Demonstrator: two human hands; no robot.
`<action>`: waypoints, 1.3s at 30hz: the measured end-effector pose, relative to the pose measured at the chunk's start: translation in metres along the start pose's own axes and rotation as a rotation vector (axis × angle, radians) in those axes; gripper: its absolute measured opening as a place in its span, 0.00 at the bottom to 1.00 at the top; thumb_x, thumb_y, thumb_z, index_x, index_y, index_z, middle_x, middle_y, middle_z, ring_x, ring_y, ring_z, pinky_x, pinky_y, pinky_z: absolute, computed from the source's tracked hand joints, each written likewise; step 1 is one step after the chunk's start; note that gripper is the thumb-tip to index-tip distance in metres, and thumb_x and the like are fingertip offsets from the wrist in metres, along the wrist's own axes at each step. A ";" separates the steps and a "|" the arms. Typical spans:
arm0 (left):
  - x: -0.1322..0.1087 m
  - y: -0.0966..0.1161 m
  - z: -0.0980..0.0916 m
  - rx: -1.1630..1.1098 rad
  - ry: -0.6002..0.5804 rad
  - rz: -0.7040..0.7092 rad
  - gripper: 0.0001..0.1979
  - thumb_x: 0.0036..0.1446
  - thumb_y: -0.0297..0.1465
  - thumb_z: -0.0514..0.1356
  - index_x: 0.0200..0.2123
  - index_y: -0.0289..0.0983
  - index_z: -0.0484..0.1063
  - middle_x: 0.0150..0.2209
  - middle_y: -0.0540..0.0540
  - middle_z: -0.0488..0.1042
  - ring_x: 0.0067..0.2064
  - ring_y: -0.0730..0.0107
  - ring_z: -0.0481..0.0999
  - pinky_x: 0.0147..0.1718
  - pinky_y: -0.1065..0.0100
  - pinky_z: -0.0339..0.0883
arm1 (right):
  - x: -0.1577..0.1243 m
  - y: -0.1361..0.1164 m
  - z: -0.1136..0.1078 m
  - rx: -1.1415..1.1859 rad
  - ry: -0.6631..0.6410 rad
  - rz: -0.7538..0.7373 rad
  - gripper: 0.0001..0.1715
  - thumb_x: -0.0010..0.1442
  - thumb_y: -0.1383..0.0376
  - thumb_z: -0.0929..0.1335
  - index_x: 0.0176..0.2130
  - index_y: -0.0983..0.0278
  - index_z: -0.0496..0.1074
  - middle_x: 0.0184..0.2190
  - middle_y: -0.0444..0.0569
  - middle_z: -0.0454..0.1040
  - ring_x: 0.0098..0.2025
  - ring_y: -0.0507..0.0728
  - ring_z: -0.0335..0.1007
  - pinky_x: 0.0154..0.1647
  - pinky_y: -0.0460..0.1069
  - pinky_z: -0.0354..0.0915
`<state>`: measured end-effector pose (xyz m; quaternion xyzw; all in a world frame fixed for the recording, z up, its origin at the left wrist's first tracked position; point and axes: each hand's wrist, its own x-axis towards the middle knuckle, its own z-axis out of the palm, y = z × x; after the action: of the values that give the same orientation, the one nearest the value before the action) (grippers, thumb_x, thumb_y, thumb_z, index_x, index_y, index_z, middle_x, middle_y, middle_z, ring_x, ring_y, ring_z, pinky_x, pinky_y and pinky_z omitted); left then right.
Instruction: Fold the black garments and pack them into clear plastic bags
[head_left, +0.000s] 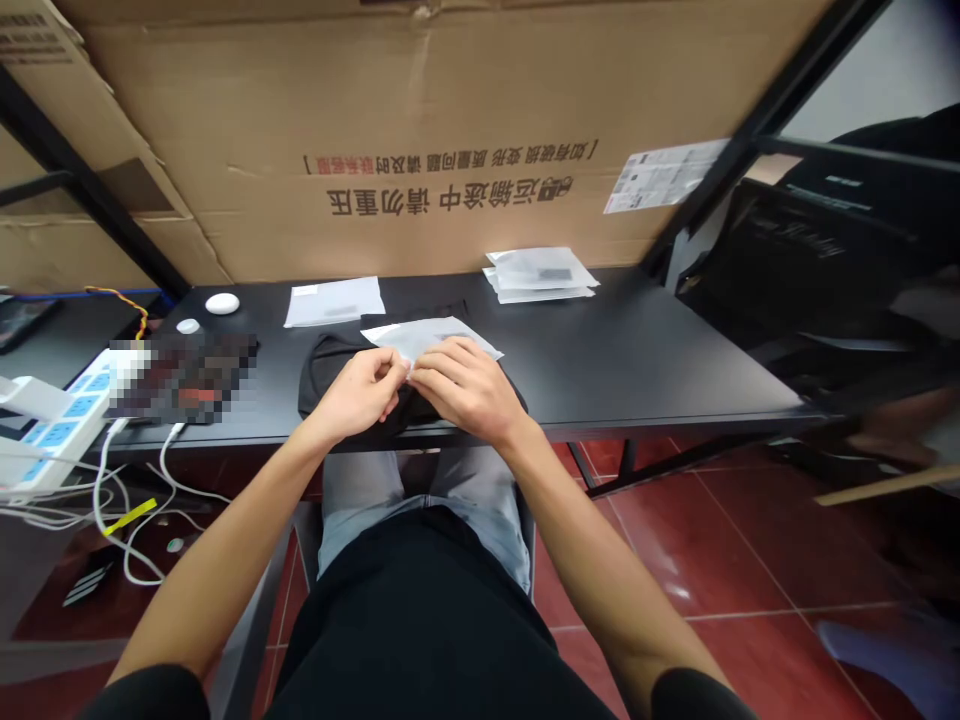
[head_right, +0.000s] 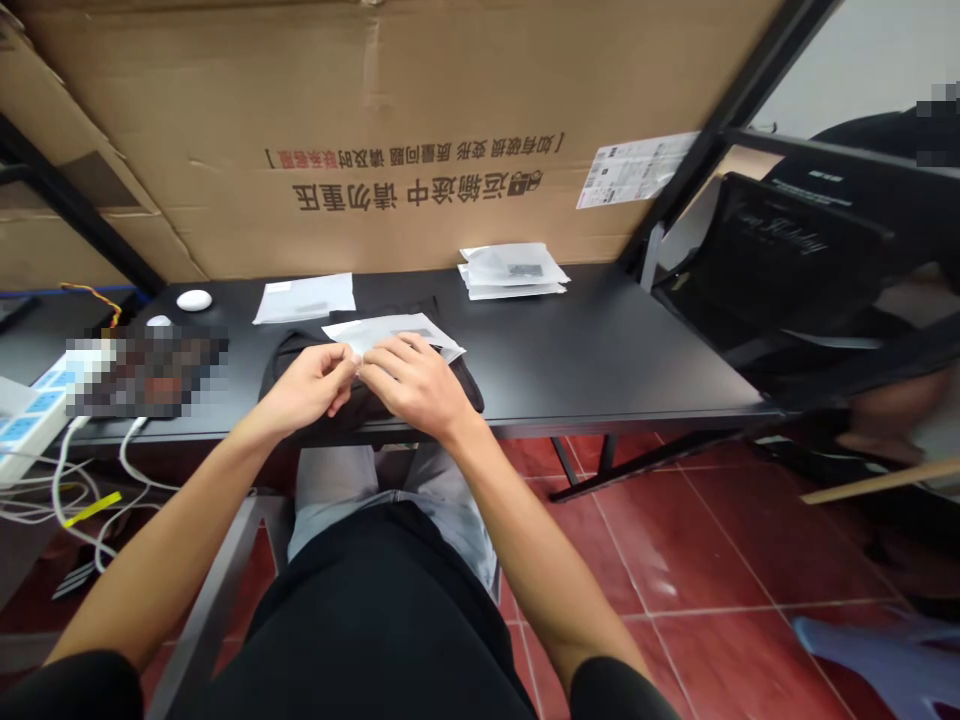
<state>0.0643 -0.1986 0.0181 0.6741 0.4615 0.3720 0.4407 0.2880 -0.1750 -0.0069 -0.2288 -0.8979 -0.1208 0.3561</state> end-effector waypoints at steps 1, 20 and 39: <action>0.000 0.000 0.000 -0.006 0.003 0.005 0.23 0.72 0.48 0.65 0.31 0.43 0.64 0.20 0.55 0.68 0.19 0.73 0.66 0.22 0.69 0.58 | 0.000 -0.001 -0.001 -0.007 0.000 -0.004 0.14 0.81 0.68 0.66 0.52 0.57 0.83 0.51 0.54 0.86 0.57 0.63 0.80 0.64 0.63 0.73; -0.011 0.031 -0.045 -0.159 0.353 0.086 0.19 0.65 0.40 0.67 0.28 0.43 0.61 0.22 0.58 0.55 0.22 0.76 0.66 0.23 0.72 0.62 | -0.030 0.061 -0.048 -0.057 0.018 0.308 0.12 0.80 0.63 0.66 0.51 0.58 0.81 0.52 0.57 0.87 0.58 0.68 0.81 0.66 0.66 0.72; -0.012 0.016 -0.013 0.391 0.032 0.320 0.21 0.81 0.45 0.53 0.48 0.40 0.82 0.50 0.41 0.87 0.54 0.53 0.84 0.62 0.53 0.76 | 0.014 0.046 -0.063 0.356 0.050 0.405 0.24 0.77 0.61 0.69 0.68 0.63 0.76 0.59 0.55 0.86 0.58 0.66 0.84 0.65 0.62 0.79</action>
<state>0.0533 -0.2101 0.0363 0.8049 0.4191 0.3513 0.2303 0.3384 -0.1538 0.0504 -0.3347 -0.8318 0.1069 0.4298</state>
